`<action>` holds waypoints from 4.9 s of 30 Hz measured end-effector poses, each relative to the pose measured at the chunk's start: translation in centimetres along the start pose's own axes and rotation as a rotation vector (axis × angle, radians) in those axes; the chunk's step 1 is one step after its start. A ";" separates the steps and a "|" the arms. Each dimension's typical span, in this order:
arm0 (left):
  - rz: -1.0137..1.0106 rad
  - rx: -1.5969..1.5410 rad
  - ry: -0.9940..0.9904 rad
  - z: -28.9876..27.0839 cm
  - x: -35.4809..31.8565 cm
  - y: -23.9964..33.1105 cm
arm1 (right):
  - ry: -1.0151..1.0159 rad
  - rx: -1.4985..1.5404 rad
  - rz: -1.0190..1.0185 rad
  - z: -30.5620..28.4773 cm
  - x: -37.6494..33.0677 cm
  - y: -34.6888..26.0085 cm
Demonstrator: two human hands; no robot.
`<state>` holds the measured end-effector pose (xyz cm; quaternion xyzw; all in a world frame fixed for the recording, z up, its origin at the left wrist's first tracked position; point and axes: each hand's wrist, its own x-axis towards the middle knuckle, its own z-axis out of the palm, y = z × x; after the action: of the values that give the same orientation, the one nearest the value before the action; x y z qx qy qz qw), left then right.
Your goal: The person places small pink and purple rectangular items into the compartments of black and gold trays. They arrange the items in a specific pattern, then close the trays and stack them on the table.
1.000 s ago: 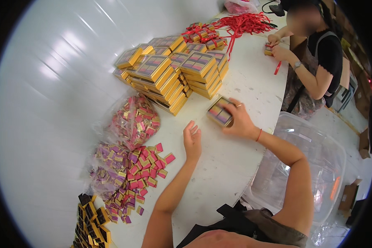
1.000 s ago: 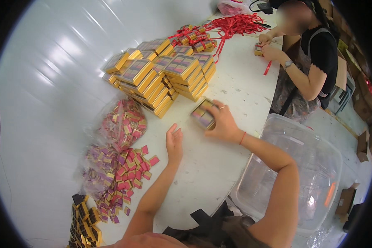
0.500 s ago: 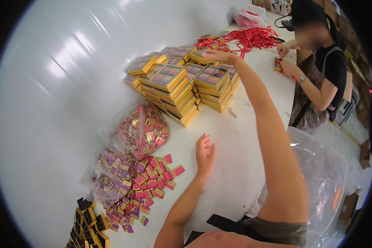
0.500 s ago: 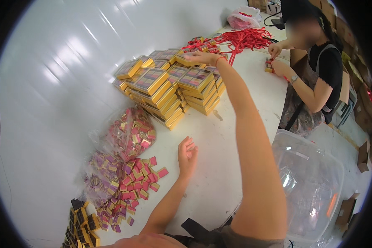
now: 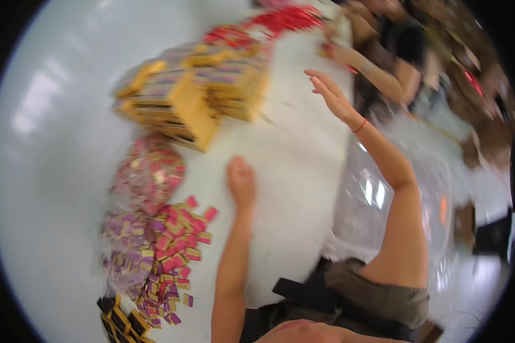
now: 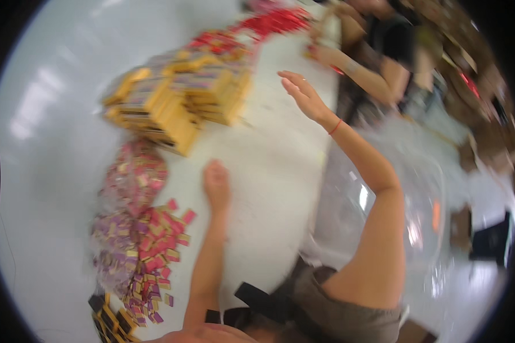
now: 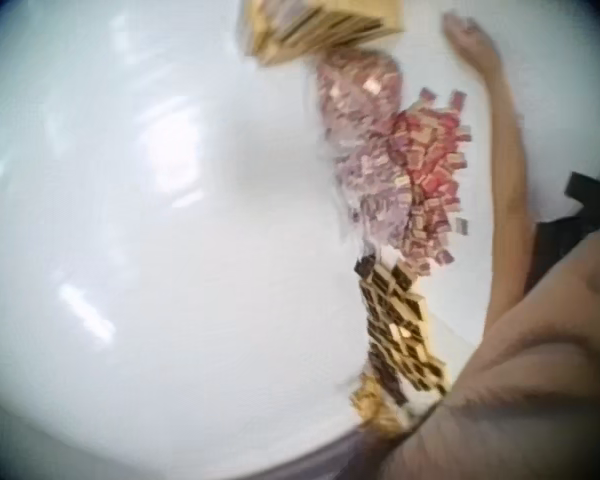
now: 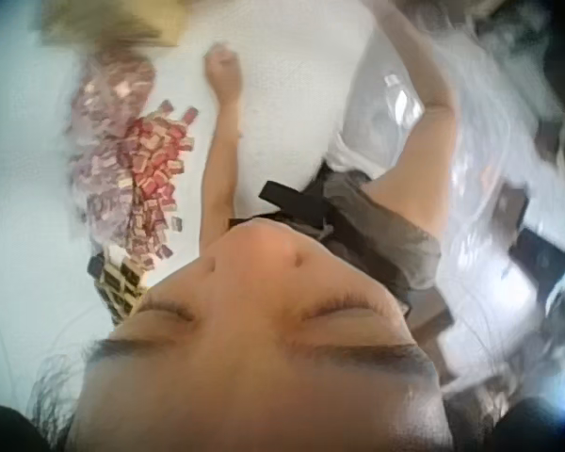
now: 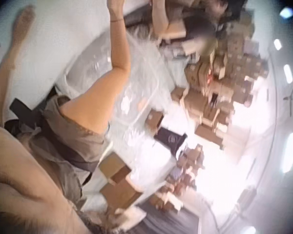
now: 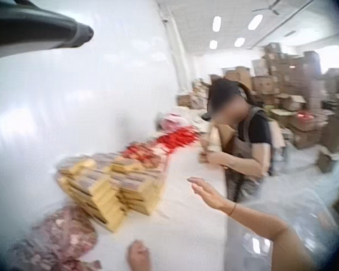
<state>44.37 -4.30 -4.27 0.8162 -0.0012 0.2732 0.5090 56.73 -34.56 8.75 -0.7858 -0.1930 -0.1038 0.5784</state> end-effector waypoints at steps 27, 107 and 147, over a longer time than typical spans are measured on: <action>-0.576 -0.034 0.039 -26.4 -27.2 14.4 | -0.757 -1.165 0.838 -15.8 -40.8 8.0; -0.150 0.463 -0.245 -33.0 -22.8 13.3 | 0.429 -1.158 0.407 -27.1 -54.8 13.5; -0.402 0.257 0.695 -30.4 -32.7 17.1 | -1.061 -0.600 1.024 -23.4 -39.9 10.8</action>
<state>-1.77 3.70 5.40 0.7164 0.3639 0.4254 0.4164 26.65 -66.88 -8.80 -0.8435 -0.0215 0.5156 0.1489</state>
